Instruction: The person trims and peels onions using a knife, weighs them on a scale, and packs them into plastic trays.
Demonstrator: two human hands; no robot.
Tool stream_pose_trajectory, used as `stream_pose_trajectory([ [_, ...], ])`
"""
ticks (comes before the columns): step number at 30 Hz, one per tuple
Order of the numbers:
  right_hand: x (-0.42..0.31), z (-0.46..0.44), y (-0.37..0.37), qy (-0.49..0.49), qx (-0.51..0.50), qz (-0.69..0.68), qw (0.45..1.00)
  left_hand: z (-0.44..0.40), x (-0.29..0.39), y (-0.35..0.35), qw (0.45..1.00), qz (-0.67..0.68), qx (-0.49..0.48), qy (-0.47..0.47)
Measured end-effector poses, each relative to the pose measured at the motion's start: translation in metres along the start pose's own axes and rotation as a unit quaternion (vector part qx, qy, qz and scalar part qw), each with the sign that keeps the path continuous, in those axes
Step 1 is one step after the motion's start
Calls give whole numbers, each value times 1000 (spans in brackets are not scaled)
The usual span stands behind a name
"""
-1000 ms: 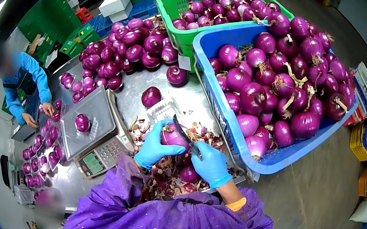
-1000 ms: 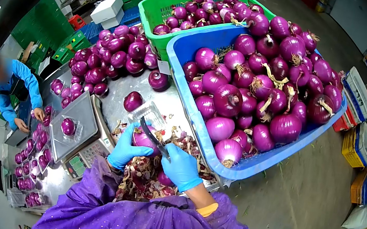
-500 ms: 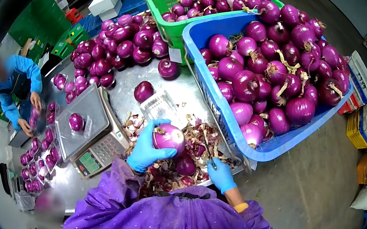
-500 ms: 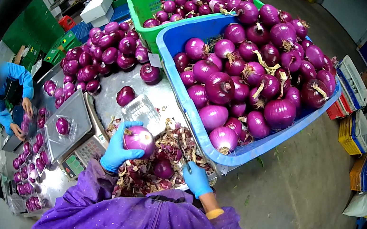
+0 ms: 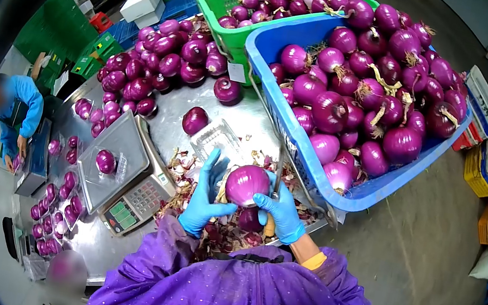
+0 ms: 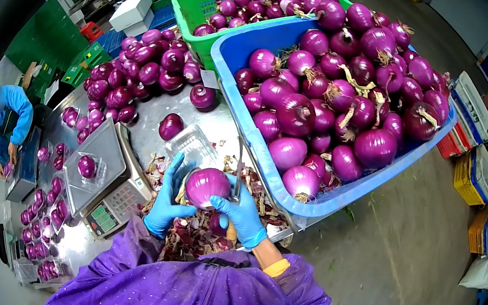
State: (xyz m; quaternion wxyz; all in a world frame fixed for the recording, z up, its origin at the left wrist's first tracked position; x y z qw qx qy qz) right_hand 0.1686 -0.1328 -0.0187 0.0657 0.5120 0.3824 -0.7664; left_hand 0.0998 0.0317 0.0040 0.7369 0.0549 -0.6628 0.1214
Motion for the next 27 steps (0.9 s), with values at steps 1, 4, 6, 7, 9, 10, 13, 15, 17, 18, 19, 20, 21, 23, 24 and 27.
stream_pose_trajectory([
  [1,-6,0,-3,37,18,37,998,11,6,-7,973,182,-8,139],
  [4,-1,-5,-7,230,47,217,948,36,-29,-18,877,386,-100,268],
  [6,3,-4,-11,281,43,354,891,33,-33,-36,870,415,-124,236],
  [7,-3,0,-19,290,23,400,869,29,-39,-35,864,437,-85,233],
  [9,-4,5,-21,308,-17,426,851,21,-43,-34,839,494,7,228],
  [10,-9,9,-23,311,-38,439,842,20,-54,-27,841,485,14,237],
  [13,-15,13,-6,223,2,420,880,22,-40,-16,913,326,54,238],
  [15,-16,15,0,232,-11,503,832,20,-41,-17,925,303,50,225],
  [17,-15,14,2,182,-43,537,823,18,-44,-18,931,290,46,215],
  [18,-11,12,4,162,-58,559,811,17,-42,-20,934,284,43,212],
  [19,-9,10,5,142,-75,580,799,16,-40,-21,937,277,41,208],
  [20,-11,8,4,129,-75,588,795,15,-40,-22,940,269,39,205],
  [21,-14,7,2,116,-76,596,791,15,-40,-23,943,262,37,202],
  [23,-14,8,2,103,-79,598,791,14,-39,-22,947,248,31,203],
  [24,-12,8,4,104,-81,592,795,12,-39,-21,948,241,27,206],
  [27,9,16,29,67,-44,551,830,15,-30,-24,940,257,11,222],
])
Point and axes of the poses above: each hand's wrist, its own z-axis away from the middle knuckle, its own y-axis out of the back of the hand, x = y × z, the point moved 4 cm from there along -z, towards the middle knuckle, and after that the axes turned 8 degrees about y, right-handed, at the moved point
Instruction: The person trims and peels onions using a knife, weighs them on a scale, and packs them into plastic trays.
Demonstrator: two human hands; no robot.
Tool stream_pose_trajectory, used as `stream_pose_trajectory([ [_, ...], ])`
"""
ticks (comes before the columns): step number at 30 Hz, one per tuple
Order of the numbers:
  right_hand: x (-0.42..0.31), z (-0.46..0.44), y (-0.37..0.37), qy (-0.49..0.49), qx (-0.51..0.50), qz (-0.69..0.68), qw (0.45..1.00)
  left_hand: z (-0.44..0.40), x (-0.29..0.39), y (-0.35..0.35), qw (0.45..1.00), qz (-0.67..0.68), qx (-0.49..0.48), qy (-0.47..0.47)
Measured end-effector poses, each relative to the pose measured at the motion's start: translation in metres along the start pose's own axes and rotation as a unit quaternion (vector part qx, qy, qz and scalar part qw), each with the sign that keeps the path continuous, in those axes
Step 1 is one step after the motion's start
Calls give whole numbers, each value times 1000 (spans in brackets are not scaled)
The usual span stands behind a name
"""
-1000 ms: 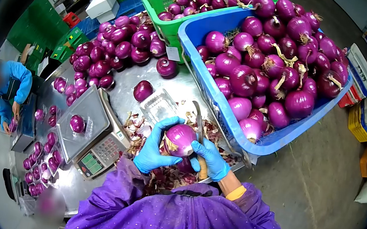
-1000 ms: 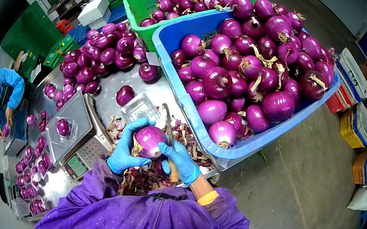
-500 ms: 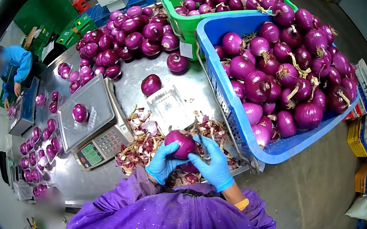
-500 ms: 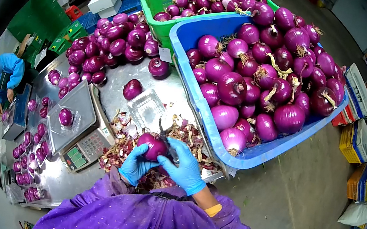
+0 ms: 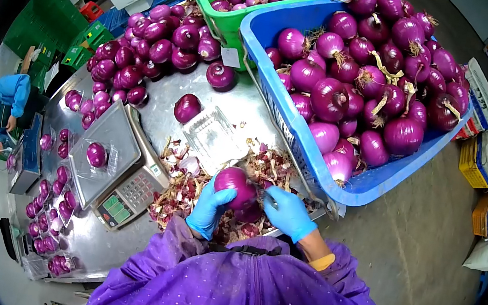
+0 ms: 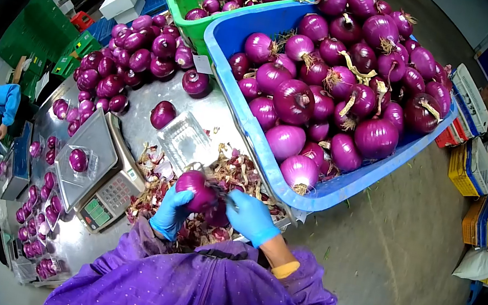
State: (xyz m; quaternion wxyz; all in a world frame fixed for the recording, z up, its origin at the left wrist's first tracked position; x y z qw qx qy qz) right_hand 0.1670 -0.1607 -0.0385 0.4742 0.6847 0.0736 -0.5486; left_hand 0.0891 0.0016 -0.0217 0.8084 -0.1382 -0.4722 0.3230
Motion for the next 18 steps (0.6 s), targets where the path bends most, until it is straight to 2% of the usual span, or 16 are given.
stream_pose_trajectory([
  [2,29,21,-7,-19,42,-53,998,3,8,-6,1000,8,-2,-1],
  [5,22,33,-4,1,99,-75,992,-1,6,10,999,-14,47,7],
  [8,27,27,-4,-7,115,-73,991,3,12,19,987,-124,78,-67],
  [11,49,26,-21,31,125,-110,986,27,33,32,930,-290,139,-180],
  [13,51,28,-29,-157,35,-256,953,38,45,53,894,-342,157,-245],
  [14,49,27,-32,-186,20,-286,940,47,53,63,895,-330,170,-246],
  [15,50,27,-36,-217,10,-313,925,63,71,68,866,-374,206,-259],
  [17,58,30,-41,-236,-14,-303,923,88,99,95,862,-340,264,-266],
  [18,60,31,-43,-248,-22,-296,922,100,114,113,851,-307,304,-299],
])
Point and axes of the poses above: each hand's wrist, its own z-axis away from the middle knuckle, its own y-axis out of the back of the hand, x = y × z, the point moved 4 cm from there along -z, towards the middle knuckle, and after that the axes turned 8 degrees about y, right-handed, at the moved point
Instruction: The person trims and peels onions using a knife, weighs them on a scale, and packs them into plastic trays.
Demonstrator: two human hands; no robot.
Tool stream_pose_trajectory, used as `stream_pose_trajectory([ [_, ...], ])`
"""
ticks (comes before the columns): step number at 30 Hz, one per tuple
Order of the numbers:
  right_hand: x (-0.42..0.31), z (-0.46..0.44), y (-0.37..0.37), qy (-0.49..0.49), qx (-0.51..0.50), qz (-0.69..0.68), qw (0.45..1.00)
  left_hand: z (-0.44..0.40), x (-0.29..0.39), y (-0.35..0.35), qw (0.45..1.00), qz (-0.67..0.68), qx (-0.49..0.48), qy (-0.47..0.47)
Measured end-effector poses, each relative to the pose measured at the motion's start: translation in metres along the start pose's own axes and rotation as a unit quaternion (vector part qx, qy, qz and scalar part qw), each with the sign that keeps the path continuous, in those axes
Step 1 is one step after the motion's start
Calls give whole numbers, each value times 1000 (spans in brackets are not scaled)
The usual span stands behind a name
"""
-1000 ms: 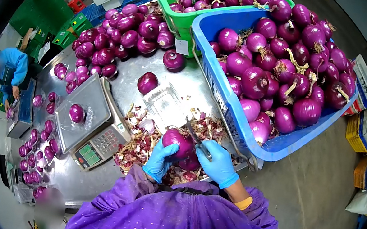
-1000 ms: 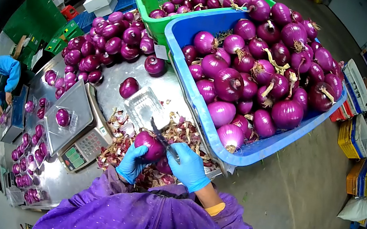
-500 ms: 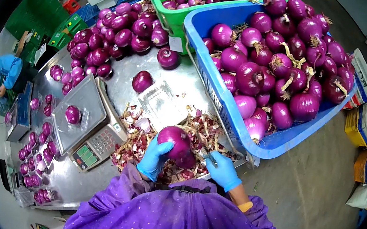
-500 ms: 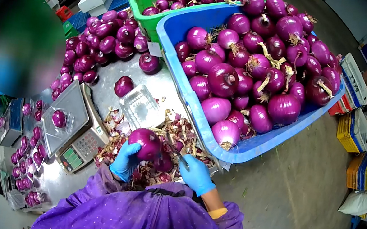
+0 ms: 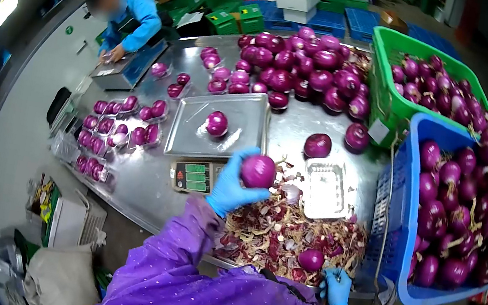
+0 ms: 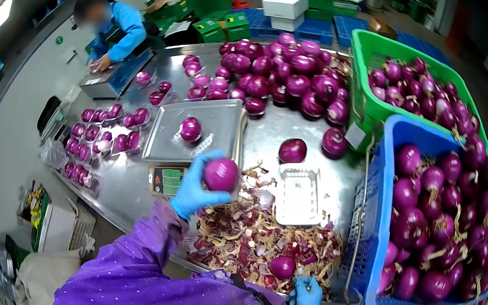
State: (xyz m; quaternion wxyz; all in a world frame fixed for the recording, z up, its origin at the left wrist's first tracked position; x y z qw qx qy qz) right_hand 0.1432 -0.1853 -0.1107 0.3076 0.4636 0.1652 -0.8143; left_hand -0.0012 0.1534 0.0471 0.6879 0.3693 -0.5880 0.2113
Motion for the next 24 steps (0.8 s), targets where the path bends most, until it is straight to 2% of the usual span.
stream_pose_trajectory([
  [3,-4,2,-2,-11,-4,33,999,-28,-15,75,988,44,141,-35],
  [5,-6,0,-4,-11,-5,40,999,-52,-40,115,987,8,156,-49],
  [10,-10,-5,-14,-5,-7,41,999,-87,-59,140,982,-174,72,-23],
  [13,-13,-4,-15,-5,6,49,999,-107,-76,146,975,-200,13,-97],
  [14,-11,-4,-14,-7,10,49,999,-110,-84,150,976,-197,-23,-92],
  [17,-7,-2,-10,-10,20,50,999,-103,-66,145,994,-18,-103,28],
  [18,-8,-1,-10,-11,23,49,998,-103,-66,149,994,-33,-100,21],
  [22,-23,3,-11,8,30,60,998,-108,-71,163,993,-57,-50,87],
  [24,-27,2,-11,22,37,64,997,-137,-109,178,990,-92,-97,35],
])
Point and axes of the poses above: each hand's wrist, its own z-axis away from the middle knuckle, its own y-axis out of the back of the hand, x = y × z, the point moved 4 cm from there along -z, towards the middle knuckle, and after that the axes turned 8 degrees about y, right-handed, at the moved point
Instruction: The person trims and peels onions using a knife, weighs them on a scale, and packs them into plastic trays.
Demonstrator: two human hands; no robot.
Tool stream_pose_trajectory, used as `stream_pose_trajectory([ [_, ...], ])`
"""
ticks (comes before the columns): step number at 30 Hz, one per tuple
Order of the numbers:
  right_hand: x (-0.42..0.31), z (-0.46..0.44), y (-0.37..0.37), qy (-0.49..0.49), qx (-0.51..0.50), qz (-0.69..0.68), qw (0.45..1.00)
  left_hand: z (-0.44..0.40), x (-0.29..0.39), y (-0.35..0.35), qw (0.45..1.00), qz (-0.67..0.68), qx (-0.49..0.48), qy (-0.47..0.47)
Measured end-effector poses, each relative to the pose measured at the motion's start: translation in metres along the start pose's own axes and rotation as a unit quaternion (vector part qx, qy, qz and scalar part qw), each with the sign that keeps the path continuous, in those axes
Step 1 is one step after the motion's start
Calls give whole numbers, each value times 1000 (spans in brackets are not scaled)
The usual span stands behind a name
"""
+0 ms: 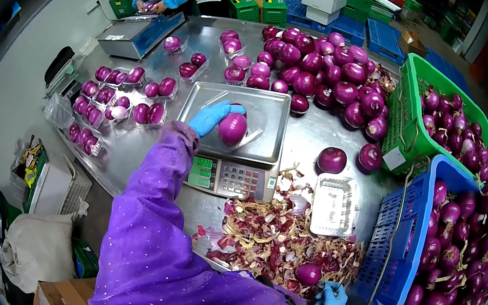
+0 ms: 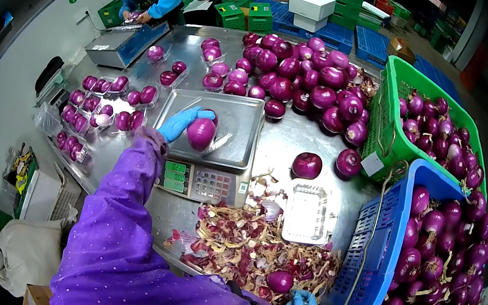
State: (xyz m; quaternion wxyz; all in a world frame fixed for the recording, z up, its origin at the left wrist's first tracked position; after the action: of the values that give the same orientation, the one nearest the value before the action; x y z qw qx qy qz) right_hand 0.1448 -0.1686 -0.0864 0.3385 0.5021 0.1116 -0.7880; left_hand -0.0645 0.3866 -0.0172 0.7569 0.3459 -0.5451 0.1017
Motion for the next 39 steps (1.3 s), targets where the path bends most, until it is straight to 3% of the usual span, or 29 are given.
stream_pose_trajectory([
  [1,0,-1,1,5,4,2,1000,-8,-16,3,999,-20,-20,-26],
  [4,-2,-2,1,6,4,13,1000,2,-16,11,957,-256,121,-58],
  [7,0,0,-5,3,-5,25,1000,13,-13,10,897,-359,255,-45],
  [11,-12,9,-20,-12,-7,25,1000,13,-24,20,953,-173,236,-78],
  [15,-6,7,-19,6,19,14,1000,12,-48,37,930,-118,328,-116],
  [16,-7,8,-18,6,22,14,1000,15,-49,40,907,-178,363,-115],
  [19,-15,10,-12,18,45,9,999,24,-53,47,905,3,403,-136],
  [23,-34,7,-7,78,109,-9,991,44,-79,83,862,264,417,-115],
  [25,-41,-2,-11,119,123,-5,985,70,-61,87,841,333,426,-12],
  [29,-81,-25,-61,127,49,-38,990,68,-75,67,819,414,394,37],
  [30,-94,-34,-81,118,-3,-51,992,59,-84,59,857,369,355,57],
  [32,-123,-52,-129,104,-99,-71,987,45,-84,26,839,424,321,116],
  [33,-136,-62,-155,98,-141,-79,982,35,-91,20,856,400,302,126],
  [36,-170,-100,-235,97,-237,-124,959,0,-114,5,821,392,397,119],
  [37,-186,-110,-262,89,-264,-118,953,-14,-121,3,829,409,375,75],
  [38,-198,-124,-286,86,-300,-121,942,-20,-120,0,841,343,410,82],
  [39,-204,-137,-308,52,-297,-134,944,-26,-119,-7,809,363,460,47],
])
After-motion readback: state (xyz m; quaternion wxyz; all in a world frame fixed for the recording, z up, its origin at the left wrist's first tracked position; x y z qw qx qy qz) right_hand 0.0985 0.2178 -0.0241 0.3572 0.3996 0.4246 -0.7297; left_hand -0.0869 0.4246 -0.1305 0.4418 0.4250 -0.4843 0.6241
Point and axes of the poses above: each hand's wrist, its own z-axis away from the middle knuckle, its own y-axis out of the back of the hand, x = y × z, the point moved 4 cm from there along -z, towards the middle knuckle, and after that the axes turned 8 degrees about y, right-handed, at the moved point
